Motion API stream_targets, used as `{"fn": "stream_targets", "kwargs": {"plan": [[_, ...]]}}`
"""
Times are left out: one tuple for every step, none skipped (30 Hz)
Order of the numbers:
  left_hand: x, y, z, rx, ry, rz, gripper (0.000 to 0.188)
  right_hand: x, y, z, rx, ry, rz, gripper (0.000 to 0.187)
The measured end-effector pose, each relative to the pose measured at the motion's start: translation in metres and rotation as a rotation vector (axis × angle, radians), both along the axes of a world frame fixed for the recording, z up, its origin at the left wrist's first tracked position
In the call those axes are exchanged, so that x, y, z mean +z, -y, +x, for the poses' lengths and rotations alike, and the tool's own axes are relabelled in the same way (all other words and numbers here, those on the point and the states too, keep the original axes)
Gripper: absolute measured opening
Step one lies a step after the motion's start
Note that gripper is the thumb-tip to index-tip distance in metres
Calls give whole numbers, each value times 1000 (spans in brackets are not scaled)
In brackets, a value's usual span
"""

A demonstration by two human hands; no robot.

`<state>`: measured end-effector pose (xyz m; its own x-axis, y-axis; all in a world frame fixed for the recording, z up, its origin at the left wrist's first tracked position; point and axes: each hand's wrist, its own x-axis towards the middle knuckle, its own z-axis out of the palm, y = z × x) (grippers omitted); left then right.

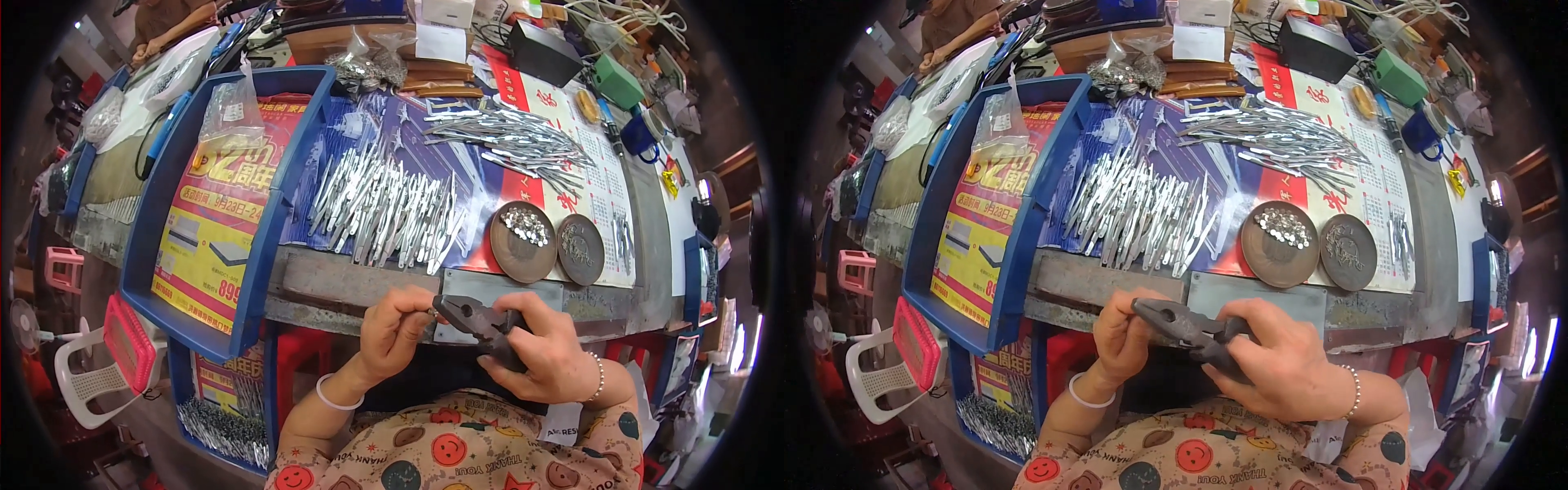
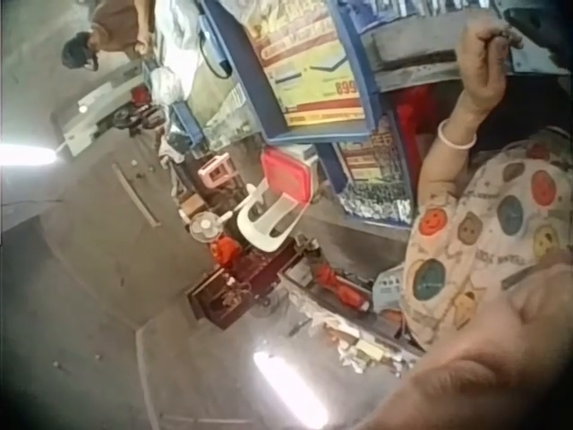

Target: The person is assembling small metal components by crimping them with pliers onto long metal strips.

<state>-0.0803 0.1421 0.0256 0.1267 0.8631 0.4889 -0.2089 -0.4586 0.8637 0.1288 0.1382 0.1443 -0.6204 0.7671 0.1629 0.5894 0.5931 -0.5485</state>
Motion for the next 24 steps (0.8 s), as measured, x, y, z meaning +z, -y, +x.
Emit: {"fn": "stream_targets", "kwargs": {"plan": [[0,0,1,-2,1,-3,11,4,-2,1,-2,1,-3,25],[-1,-1,2,-38,54,-8,12,7,-4,2,41,-58,98,26],[-1,-1,2,-74,106,-14,12,12,-5,3,84,-117,199,28],[-3,0,3,-70,105,-16,12,19,-3,4,106,-126,319,33],[-7,2,2,-81,110,-9,13,22,-2,3,116,-91,323,34],[-11,3,2,-91,115,-1,13,22,-1,0,128,-56,328,34],[-15,-1,3,-57,40,21,15,25,-4,-6,97,126,189,33],[-15,-1,2,-80,47,26,15,25,-3,-6,75,134,192,33],[-12,-1,0,-102,21,-22,16,23,-3,-5,55,183,130,33],[-12,6,-2,-86,-14,-79,16,19,-3,-5,72,218,61,33],[-20,4,0,-73,-15,-17,17,19,-2,-4,69,97,128,33],[-21,3,-1,-95,10,-20,17,24,-1,0,93,60,159,34],[-21,0,1,-147,42,-17,17,32,1,3,87,32,194,34],[-19,0,5,-68,36,31,14,32,2,0,70,55,183,33],[-18,3,3,-40,-27,-11,12,24,0,-3,74,155,80,31],[-14,4,1,-7,-90,-46,9,16,-5,-5,82,252,-17,30],[-7,9,1,-35,-46,-148,9,20,-3,-4,53,254,-12,26],[0,5,0,-40,-47,-97,9,20,-3,-1,45,255,-10,26],[6,5,-2,-33,-52,-55,9,19,0,4,44,167,-40,25],[7,14,1,-51,77,-147,8,17,2,8,43,79,-71,25],[7,20,1,-44,73,-155,8,16,5,13,49,39,-52,27],[8,24,1,-86,193,-265,8,14,8,17,47,33,-57,27],[9,28,1,-126,313,-376,9,11,12,21,33,83,-118,27],[13,29,2,-150,365,-441,12,7,17,24,20,132,-179,29]]}}
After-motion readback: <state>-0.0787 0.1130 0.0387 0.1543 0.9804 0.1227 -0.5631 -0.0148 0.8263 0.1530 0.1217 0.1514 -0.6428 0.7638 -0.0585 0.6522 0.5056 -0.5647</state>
